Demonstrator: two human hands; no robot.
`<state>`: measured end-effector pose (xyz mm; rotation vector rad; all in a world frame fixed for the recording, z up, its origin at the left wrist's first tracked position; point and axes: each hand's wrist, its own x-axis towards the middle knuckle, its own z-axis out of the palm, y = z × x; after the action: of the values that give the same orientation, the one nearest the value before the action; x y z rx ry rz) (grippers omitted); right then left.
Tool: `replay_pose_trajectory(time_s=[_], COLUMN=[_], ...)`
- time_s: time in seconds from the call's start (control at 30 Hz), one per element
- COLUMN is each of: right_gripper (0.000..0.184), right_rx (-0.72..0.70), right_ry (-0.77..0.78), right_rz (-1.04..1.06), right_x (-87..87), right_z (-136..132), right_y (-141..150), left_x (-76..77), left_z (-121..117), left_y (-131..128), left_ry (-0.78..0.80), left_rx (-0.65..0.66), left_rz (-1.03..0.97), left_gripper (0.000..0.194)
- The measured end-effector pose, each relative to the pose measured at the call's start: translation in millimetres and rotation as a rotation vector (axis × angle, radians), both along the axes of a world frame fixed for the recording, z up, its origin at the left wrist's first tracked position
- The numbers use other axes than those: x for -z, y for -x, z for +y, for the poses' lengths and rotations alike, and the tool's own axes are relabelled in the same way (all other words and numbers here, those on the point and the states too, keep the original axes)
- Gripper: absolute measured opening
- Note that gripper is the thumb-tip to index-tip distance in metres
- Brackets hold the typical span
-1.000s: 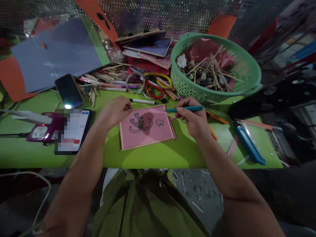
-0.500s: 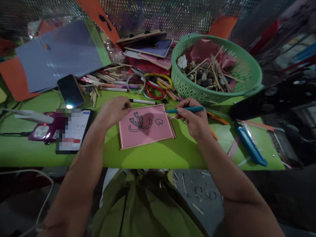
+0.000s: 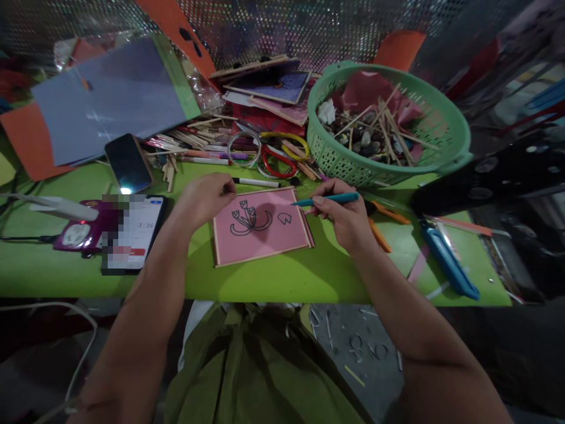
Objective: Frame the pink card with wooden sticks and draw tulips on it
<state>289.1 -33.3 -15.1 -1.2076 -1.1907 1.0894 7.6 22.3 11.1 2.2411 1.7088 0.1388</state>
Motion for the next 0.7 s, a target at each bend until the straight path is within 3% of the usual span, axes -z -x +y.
replay_pose_trajectory(time_s=[0.7], right_gripper=[0.033], right_rx=[-0.044], right_ry=[0.041], right_rz=[-0.068], right_x=[4.8], right_z=[1.4], right_y=[7.8], left_x=[1.0], left_z=[0.4], left_y=[-0.3], left_ry=[0.001], left_rx=[0.002], left_rz=[-0.024], left_gripper=[0.021])
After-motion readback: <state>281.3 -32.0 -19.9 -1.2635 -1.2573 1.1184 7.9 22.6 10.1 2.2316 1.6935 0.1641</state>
